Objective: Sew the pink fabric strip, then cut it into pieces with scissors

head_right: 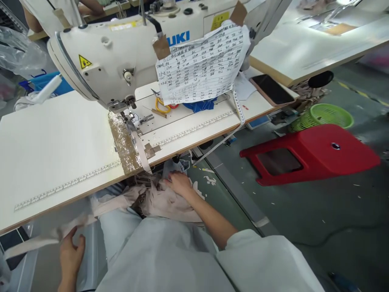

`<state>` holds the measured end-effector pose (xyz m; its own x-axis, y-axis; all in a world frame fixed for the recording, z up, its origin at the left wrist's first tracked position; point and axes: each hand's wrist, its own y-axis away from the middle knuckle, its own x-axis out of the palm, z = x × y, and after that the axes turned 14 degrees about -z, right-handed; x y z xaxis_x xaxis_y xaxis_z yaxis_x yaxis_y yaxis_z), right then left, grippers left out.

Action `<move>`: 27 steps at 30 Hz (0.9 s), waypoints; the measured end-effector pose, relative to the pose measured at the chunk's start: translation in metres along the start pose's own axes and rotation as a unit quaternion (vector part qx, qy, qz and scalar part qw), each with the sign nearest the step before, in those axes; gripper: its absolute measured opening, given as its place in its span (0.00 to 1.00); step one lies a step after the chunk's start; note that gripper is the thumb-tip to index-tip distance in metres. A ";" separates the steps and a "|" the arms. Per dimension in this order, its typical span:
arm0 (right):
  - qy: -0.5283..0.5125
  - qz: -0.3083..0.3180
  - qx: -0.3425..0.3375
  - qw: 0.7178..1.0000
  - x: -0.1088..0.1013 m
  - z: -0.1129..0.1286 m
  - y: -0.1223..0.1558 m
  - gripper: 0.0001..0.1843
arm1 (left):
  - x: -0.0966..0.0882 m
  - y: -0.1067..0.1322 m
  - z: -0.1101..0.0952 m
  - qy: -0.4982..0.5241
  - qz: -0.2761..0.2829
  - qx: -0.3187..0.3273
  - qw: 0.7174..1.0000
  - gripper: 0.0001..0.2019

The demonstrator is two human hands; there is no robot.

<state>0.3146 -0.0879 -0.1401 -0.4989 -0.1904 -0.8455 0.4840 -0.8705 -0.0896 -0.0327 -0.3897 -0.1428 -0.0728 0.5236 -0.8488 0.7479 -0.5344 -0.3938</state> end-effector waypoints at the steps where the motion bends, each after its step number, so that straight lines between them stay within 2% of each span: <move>1: 0.006 0.004 0.014 1.000 0.009 -0.002 -0.003 0.07 | 0.003 0.004 -0.009 0.018 0.003 -0.011 1.000 0.20; 3: 0.005 0.005 0.028 1.000 0.022 -0.003 -0.007 0.07 | 0.007 0.009 -0.038 0.068 0.015 -0.026 0.997 0.22; 5: -0.009 -0.010 0.031 0.999 0.025 0.001 -0.010 0.07 | 0.008 0.010 -0.077 0.133 0.041 -0.042 0.989 0.21; 7: -0.030 -0.035 0.034 0.998 0.016 0.008 -0.009 0.08 | 0.008 0.011 -0.124 0.221 0.103 -0.062 0.968 0.20; 8: -0.044 -0.048 0.034 0.997 0.008 0.012 -0.007 0.08 | 0.009 0.012 -0.148 0.275 0.160 -0.082 0.945 0.19; 9: -0.058 -0.060 0.034 0.996 -0.002 0.016 -0.004 0.09 | 0.010 0.013 -0.172 0.333 0.224 -0.104 0.910 0.19; 11: -0.086 -0.083 0.027 0.993 -0.027 0.028 0.007 0.12 | 0.013 0.018 -0.220 0.422 0.376 -0.121 0.816 0.19; 12: -0.101 -0.098 0.014 0.990 -0.041 0.035 0.013 0.13 | 0.015 0.020 -0.241 0.454 0.434 -0.123 0.769 0.19; 13: -0.117 -0.116 -0.006 0.986 -0.056 0.043 0.019 0.14 | 0.016 0.021 -0.261 0.485 0.471 -0.138 0.724 0.19; 14: -0.137 -0.144 -0.045 0.979 -0.069 0.050 0.024 0.13 | 0.016 0.022 -0.278 0.517 0.483 -0.158 0.689 0.18; 16: -0.159 -0.195 -0.120 0.960 -0.093 0.064 0.029 0.12 | 0.011 0.017 -0.306 0.570 0.467 -0.197 0.647 0.18; 17: -0.169 -0.219 -0.144 0.950 -0.103 0.069 0.029 0.10 | 0.005 0.012 -0.315 0.580 0.467 -0.200 0.637 0.19; 19: -0.206 -0.225 -0.157 0.939 -0.116 0.076 0.022 0.09 | -0.011 -0.003 -0.328 0.548 0.534 -0.147 0.627 0.20; 20: -0.239 -0.193 -0.163 0.938 -0.120 0.077 0.017 0.10 | -0.021 -0.012 -0.330 0.512 0.587 -0.098 0.619 0.21; 21: -0.277 -0.133 -0.176 0.935 -0.123 0.077 0.011 0.12 | -0.032 -0.021 -0.331 0.474 0.636 -0.046 0.608 0.22; 22: -0.315 -0.059 -0.194 0.927 -0.125 0.077 0.006 0.16 | -0.042 -0.030 -0.330 0.441 0.667 0.000 0.600 0.22; 23: -0.345 0.013 -0.212 0.914 -0.127 0.076 0.001 0.19 | -0.052 -0.040 -0.326 0.422 0.674 0.035 0.606 0.22; 25: -0.377 0.102 -0.232 0.891 -0.133 0.072 -0.007 0.22 | -0.069 -0.059 -0.312 0.411 0.630 0.075 0.655 0.21; 27: -0.368 0.126 -0.230 0.892 -0.147 0.063 -0.013 0.21 | -0.083 -0.079 -0.287 0.395 0.557 0.098 0.725 0.22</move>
<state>0.3359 -0.0773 0.0186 -0.5875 -0.7476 -0.3096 0.8068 -0.5115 -0.2958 0.1035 -0.2005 0.0601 0.9613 -0.1290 -0.2434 -0.0600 -0.9605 0.2719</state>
